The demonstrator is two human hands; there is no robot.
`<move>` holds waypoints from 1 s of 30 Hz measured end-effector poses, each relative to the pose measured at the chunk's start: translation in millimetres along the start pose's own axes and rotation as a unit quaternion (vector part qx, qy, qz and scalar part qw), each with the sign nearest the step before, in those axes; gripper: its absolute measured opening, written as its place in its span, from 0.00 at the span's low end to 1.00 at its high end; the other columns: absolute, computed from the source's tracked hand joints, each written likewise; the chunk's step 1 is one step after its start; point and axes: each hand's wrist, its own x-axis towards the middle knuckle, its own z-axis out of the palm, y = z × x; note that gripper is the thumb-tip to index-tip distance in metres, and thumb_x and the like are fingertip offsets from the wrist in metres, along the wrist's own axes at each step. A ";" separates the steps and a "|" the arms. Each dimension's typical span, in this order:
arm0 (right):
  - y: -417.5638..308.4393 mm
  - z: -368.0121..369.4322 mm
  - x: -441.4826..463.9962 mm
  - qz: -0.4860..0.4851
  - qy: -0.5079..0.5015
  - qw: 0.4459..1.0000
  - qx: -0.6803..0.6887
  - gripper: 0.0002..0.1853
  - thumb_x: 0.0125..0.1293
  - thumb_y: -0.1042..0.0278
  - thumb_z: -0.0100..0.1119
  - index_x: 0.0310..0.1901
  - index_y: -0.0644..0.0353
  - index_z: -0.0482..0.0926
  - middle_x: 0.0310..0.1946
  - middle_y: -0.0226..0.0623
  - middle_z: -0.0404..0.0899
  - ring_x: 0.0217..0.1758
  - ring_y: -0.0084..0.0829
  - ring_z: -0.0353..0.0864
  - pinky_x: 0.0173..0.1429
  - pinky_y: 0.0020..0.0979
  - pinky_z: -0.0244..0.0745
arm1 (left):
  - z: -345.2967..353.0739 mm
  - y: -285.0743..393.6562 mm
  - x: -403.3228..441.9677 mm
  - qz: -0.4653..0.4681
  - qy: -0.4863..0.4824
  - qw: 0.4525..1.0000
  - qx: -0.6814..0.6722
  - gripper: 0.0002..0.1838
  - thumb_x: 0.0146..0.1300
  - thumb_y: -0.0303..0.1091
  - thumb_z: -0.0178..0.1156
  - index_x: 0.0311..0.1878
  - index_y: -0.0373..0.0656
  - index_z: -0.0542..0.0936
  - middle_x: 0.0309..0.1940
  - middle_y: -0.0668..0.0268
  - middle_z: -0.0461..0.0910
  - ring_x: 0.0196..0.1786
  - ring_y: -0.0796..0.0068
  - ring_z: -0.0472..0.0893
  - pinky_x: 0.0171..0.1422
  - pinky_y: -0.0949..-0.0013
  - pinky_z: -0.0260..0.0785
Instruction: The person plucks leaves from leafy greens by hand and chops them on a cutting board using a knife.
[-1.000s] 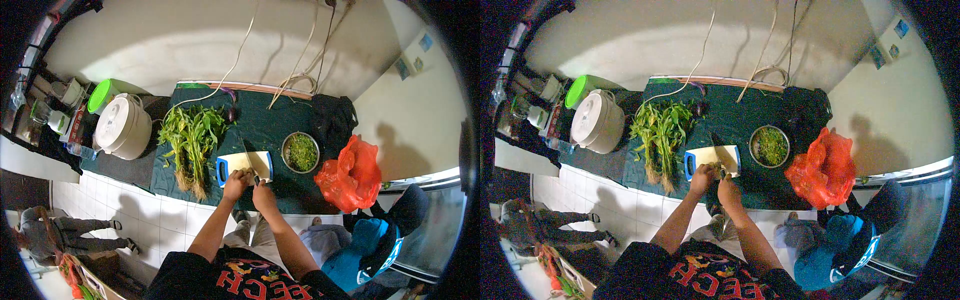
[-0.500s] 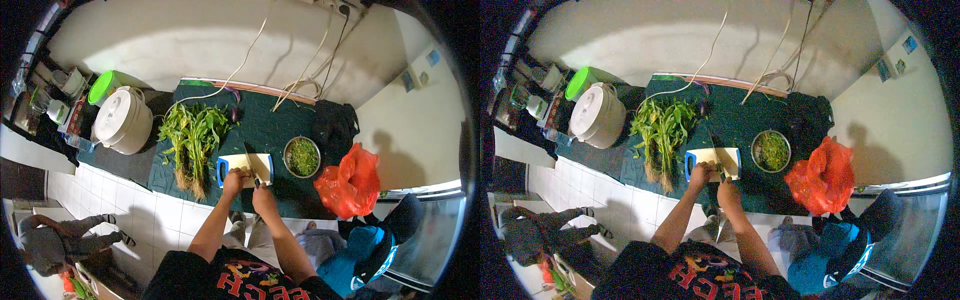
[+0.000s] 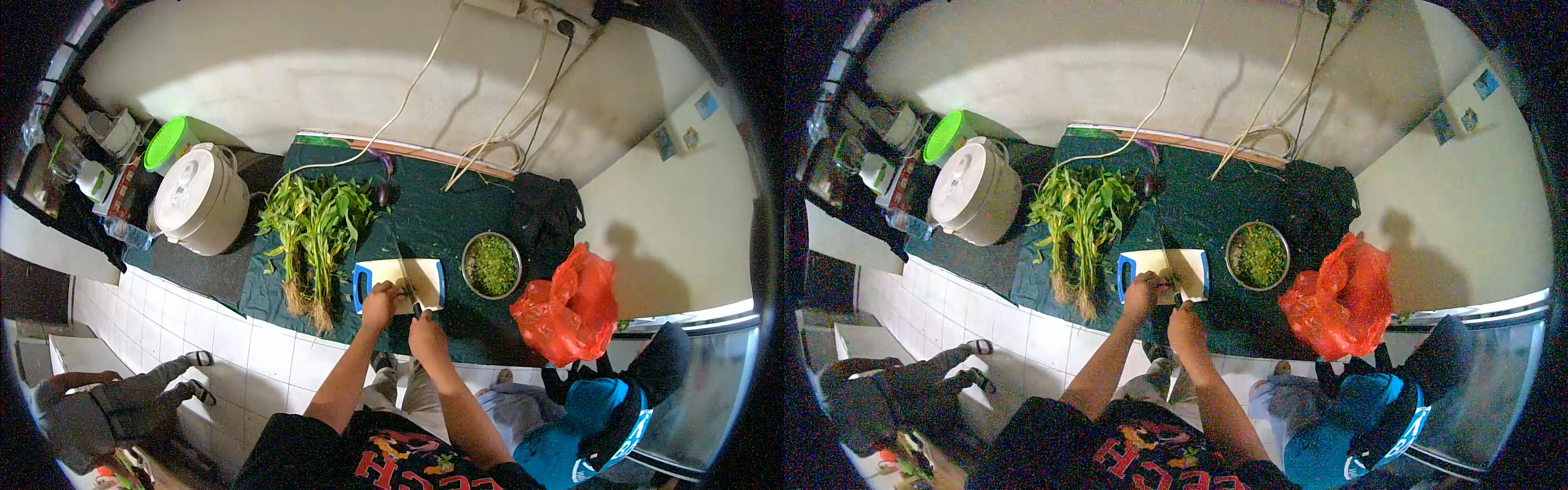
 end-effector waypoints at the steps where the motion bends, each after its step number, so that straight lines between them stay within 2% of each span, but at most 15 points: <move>1: 2.5 2.7 -5.6 -0.015 0.005 1.000 -0.007 0.19 0.73 0.58 0.47 0.51 0.69 0.64 0.29 0.59 0.81 0.33 0.58 0.83 0.37 0.52 0.80 | 2.0 -1.1 -5.4 0.048 0.036 0.998 0.019 0.08 0.53 0.33 0.67 0.37 0.43 0.85 0.35 0.63 0.79 0.42 0.58 0.79 0.45 0.57 0.75; 2: 3.1 7.4 -13.2 -0.015 0.005 1.000 -0.008 0.19 0.73 0.58 0.47 0.51 0.69 0.64 0.29 0.59 0.81 0.33 0.58 0.83 0.37 0.52 0.80 | 3.9 -2.6 -8.3 0.097 0.072 0.992 0.038 0.08 0.54 0.33 0.67 0.37 0.43 0.85 0.36 0.65 0.79 0.43 0.59 0.78 0.45 0.58 0.75; 4: 1.1 16.4 -27.4 0.038 -0.024 0.999 -0.014 0.19 0.74 0.60 0.44 0.53 0.71 0.64 0.29 0.56 0.82 0.34 0.55 0.85 0.36 0.50 0.81 | 5.6 -2.2 -11.0 0.109 0.084 0.990 0.038 0.08 0.54 0.32 0.66 0.37 0.43 0.85 0.36 0.64 0.79 0.43 0.58 0.78 0.46 0.59 0.75; 9: 2.0 9.0 -7.5 0.024 -0.012 0.999 -0.037 0.19 0.74 0.60 0.45 0.53 0.71 0.65 0.27 0.56 0.82 0.33 0.55 0.85 0.36 0.49 0.81 | 2.3 1.3 -16.5 0.119 0.084 0.989 0.019 0.07 0.54 0.30 0.65 0.37 0.41 0.84 0.37 0.61 0.79 0.43 0.56 0.77 0.49 0.59 0.74; 11: -0.6 0.0 5.2 0.008 -0.008 0.999 -0.031 0.19 0.74 0.60 0.45 0.52 0.71 0.65 0.27 0.56 0.82 0.33 0.55 0.85 0.36 0.50 0.81 | 2.1 -3.1 -10.1 0.073 0.029 0.997 -0.023 0.08 0.53 0.29 0.65 0.38 0.41 0.85 0.37 0.59 0.79 0.44 0.53 0.77 0.50 0.57 0.74; 15: -2.6 -6.4 -2.9 0.002 -0.014 1.000 -0.017 0.20 0.73 0.58 0.47 0.52 0.71 0.66 0.29 0.59 0.81 0.33 0.57 0.83 0.39 0.52 0.79 | 5.6 -8.8 -1.0 0.035 0.005 0.999 -0.018 0.11 0.52 0.28 0.66 0.40 0.42 0.85 0.39 0.58 0.79 0.46 0.52 0.78 0.51 0.56 0.74; 17: 0.5 2.9 -18.3 0.005 -0.012 1.000 -0.014 0.20 0.73 0.58 0.47 0.52 0.71 0.65 0.29 0.60 0.81 0.34 0.57 0.83 0.40 0.52 0.79 | 5.7 -9.4 1.7 -0.017 -0.009 0.999 -0.041 0.12 0.51 0.29 0.67 0.41 0.42 0.85 0.41 0.56 0.80 0.47 0.52 0.80 0.51 0.56 0.74; 20: 8.5 19.8 -27.6 0.049 -0.029 0.998 -0.007 0.21 0.74 0.57 0.46 0.53 0.70 0.64 0.30 0.59 0.82 0.35 0.58 0.83 0.40 0.53 0.79 | 0.4 0.7 4.6 -0.052 0.039 0.994 -0.088 0.12 0.50 0.30 0.69 0.40 0.42 0.86 0.42 0.57 0.80 0.46 0.52 0.81 0.51 0.56 0.75; 23: 7.2 15.2 -5.3 0.038 -0.025 0.998 -0.032 0.20 0.74 0.57 0.45 0.53 0.70 0.64 0.30 0.60 0.82 0.35 0.58 0.83 0.39 0.53 0.79 | -2.3 -6.1 8.9 -0.011 0.011 0.998 -0.067 0.12 0.50 0.30 0.69 0.39 0.42 0.86 0.43 0.57 0.80 0.46 0.53 0.81 0.51 0.56 0.75; 26: -5.0 -10.9 0.8 0.018 -0.037 0.999 -0.021 0.20 0.74 0.58 0.45 0.53 0.70 0.64 0.30 0.60 0.82 0.35 0.58 0.84 0.39 0.53 0.79 | -3.8 -4.6 9.1 -0.023 -0.014 0.999 -0.031 0.11 0.50 0.30 0.69 0.39 0.42 0.86 0.44 0.58 0.81 0.47 0.53 0.81 0.52 0.57 0.75; 30: -0.2 0.5 -15.1 0.014 -0.039 0.999 -0.026 0.20 0.74 0.58 0.45 0.53 0.70 0.64 0.30 0.60 0.82 0.35 0.58 0.83 0.39 0.53 0.79 | -1.1 1.4 3.9 -0.015 0.012 1.000 -0.009 0.11 0.51 0.30 0.68 0.39 0.41 0.85 0.43 0.59 0.80 0.49 0.54 0.79 0.53 0.57 0.74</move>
